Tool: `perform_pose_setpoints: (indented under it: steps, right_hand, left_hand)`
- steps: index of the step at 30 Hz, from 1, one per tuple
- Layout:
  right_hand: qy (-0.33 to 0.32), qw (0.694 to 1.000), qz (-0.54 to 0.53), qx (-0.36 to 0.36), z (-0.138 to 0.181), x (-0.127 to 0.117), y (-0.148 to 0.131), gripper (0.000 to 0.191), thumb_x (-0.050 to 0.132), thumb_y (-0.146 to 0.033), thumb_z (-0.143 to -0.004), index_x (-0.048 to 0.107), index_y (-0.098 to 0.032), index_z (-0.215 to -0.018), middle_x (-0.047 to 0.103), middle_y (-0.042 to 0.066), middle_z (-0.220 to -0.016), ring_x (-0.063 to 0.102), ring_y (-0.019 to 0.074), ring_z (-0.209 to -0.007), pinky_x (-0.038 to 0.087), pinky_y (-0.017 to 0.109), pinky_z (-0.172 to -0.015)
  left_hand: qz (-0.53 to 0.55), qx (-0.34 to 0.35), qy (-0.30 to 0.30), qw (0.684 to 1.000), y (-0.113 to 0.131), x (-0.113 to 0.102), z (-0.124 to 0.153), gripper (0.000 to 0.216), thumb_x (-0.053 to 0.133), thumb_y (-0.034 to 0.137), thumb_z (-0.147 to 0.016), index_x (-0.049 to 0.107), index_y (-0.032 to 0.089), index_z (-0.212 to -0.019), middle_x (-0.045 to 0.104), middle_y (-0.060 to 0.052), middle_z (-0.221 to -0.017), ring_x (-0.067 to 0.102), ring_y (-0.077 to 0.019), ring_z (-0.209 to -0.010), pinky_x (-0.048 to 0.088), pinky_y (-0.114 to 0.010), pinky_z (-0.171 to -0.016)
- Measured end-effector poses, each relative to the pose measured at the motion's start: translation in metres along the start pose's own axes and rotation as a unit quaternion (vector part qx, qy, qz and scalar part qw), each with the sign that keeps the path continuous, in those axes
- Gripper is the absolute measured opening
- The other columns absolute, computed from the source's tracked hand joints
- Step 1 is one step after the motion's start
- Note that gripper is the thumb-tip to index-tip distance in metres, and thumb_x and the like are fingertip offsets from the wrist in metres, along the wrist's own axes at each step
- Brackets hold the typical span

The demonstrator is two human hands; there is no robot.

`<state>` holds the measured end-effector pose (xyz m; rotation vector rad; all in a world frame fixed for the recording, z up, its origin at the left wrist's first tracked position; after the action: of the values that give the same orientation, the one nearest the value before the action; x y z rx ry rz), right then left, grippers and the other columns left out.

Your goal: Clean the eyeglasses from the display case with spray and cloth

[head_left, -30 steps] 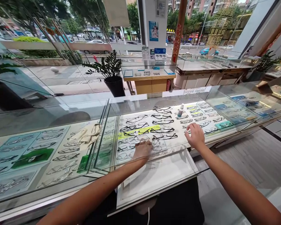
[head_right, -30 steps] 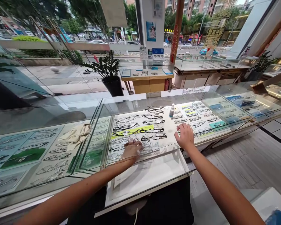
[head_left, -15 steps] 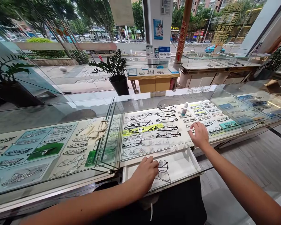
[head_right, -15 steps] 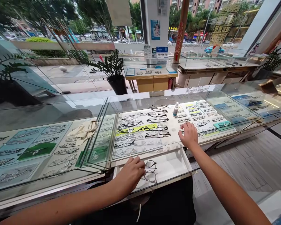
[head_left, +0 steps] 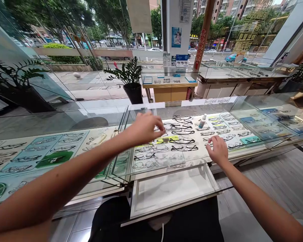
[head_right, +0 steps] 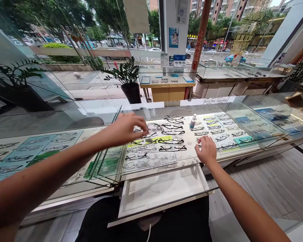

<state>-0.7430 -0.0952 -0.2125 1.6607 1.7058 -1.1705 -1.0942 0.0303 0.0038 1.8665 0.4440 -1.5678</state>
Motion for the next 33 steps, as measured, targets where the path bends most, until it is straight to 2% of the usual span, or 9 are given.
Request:
perform_pose_setpoints:
  steps: [3, 5, 8, 11, 15, 20, 26, 33]
  right_hand:
    - [-0.001, 1.000, 0.005, 0.001, 0.000, 0.000, -0.001, 0.002, 0.055, -0.027, -0.095, 0.054, -0.025, -0.096, 0.062, 0.008, -0.104, 0.052, 0.0292, -0.094, 0.037, 0.041, -0.083]
    - [-0.001, 1.000, 0.004, 0.002, 0.000, -0.001, -0.001, 0.002, 0.055, -0.027, -0.095, 0.054, -0.025, -0.096, 0.062, 0.008, -0.104, 0.052, 0.0290, -0.094, 0.037, 0.041, -0.082]
    - [-0.003, 1.000, 0.000, 0.002, 0.000, -0.001, -0.002, 0.002, 0.055, -0.026, -0.095, 0.054, -0.025, -0.096, 0.062, 0.007, -0.103, 0.052, 0.0282, -0.094, 0.037, 0.041, -0.082]
    - [-0.002, 1.000, 0.003, 0.000, 0.000, 0.000, -0.002, 0.002, 0.055, -0.026, -0.095, 0.054, -0.024, -0.096, 0.062, 0.007, -0.103, 0.052, 0.0279, -0.094, 0.037, 0.040, -0.082]
    - [0.004, 1.000, 0.002, -0.006, 0.001, 0.001, -0.002, 0.002, 0.055, -0.025, -0.094, 0.054, -0.024, -0.096, 0.062, 0.007, -0.103, 0.052, 0.0280, -0.094, 0.036, 0.040, -0.081]
    - [0.005, 1.000, 0.001, -0.002, 0.001, 0.003, -0.002, 0.003, 0.056, -0.025, -0.094, 0.054, -0.024, -0.095, 0.062, 0.007, -0.102, 0.052, 0.0268, -0.092, 0.036, 0.039, -0.081]
    - [0.003, 1.000, 0.002, -0.001, 0.001, 0.002, -0.002, 0.003, 0.057, -0.025, -0.094, 0.055, -0.024, -0.096, 0.062, 0.007, -0.103, 0.052, 0.0270, -0.093, 0.037, 0.039, -0.081]
    - [-0.003, 1.000, 0.007, 0.005, 0.001, 0.001, -0.002, 0.003, 0.057, -0.024, -0.095, 0.054, -0.024, -0.096, 0.062, 0.006, -0.103, 0.052, 0.0270, -0.094, 0.037, 0.039, -0.082]
  left_hand:
    - [-0.015, -0.078, 0.046, 0.996, -0.032, -0.022, -0.058, 0.019, 0.071, 0.034, -0.089, 0.084, 0.020, -0.089, 0.077, -0.006, -0.105, 0.064, -0.0297, -0.106, 0.032, -0.052, -0.106]
    - [-0.016, -0.142, 0.068, 0.987, -0.055, -0.027, -0.093, 0.017, 0.074, 0.031, -0.087, 0.085, 0.018, -0.091, 0.077, -0.007, -0.102, 0.065, -0.0298, -0.104, 0.033, -0.049, -0.103]
    - [-0.013, -0.209, 0.102, 0.973, -0.090, -0.020, -0.135, 0.021, 0.079, 0.037, -0.086, 0.086, 0.019, -0.094, 0.079, -0.009, -0.095, 0.063, -0.0316, -0.106, 0.034, -0.045, -0.099]
    - [-0.010, -0.220, 0.138, 0.966, -0.123, 0.001, -0.158, 0.026, 0.076, 0.042, -0.087, 0.085, 0.018, -0.095, 0.079, -0.011, -0.099, 0.055, -0.0327, -0.114, 0.032, -0.045, -0.100]
    - [-0.005, -0.222, 0.192, 0.956, -0.158, 0.039, -0.161, 0.030, 0.066, 0.040, -0.094, 0.083, 0.015, -0.099, 0.077, -0.014, -0.118, 0.044, -0.0346, -0.121, 0.029, -0.050, -0.103]
    - [-0.026, -0.199, 0.223, 0.954, -0.175, 0.075, -0.148, 0.029, 0.056, 0.032, -0.099, 0.082, 0.019, -0.098, 0.073, -0.014, -0.128, 0.045, -0.0385, -0.122, 0.031, -0.056, -0.103]
    - [-0.076, -0.134, 0.154, 0.976, -0.178, 0.095, -0.137, 0.029, 0.055, 0.031, -0.097, 0.083, 0.022, -0.093, 0.076, -0.013, -0.126, 0.045, -0.0385, -0.119, 0.030, -0.057, -0.099]
    - [-0.086, -0.079, 0.085, 0.990, -0.179, 0.098, -0.138, 0.026, 0.059, 0.031, -0.090, 0.083, 0.023, -0.086, 0.077, -0.014, -0.121, 0.047, -0.0379, -0.116, 0.027, -0.056, -0.101]
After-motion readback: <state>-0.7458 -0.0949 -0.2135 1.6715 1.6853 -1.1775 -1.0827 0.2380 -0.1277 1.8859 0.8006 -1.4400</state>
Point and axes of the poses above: each hand's wrist, its own z-axis away from the middle knuckle, its own x-axis out of the palm, y = z × x, the point moved 2 cm from there along -z, towards the middle knuckle
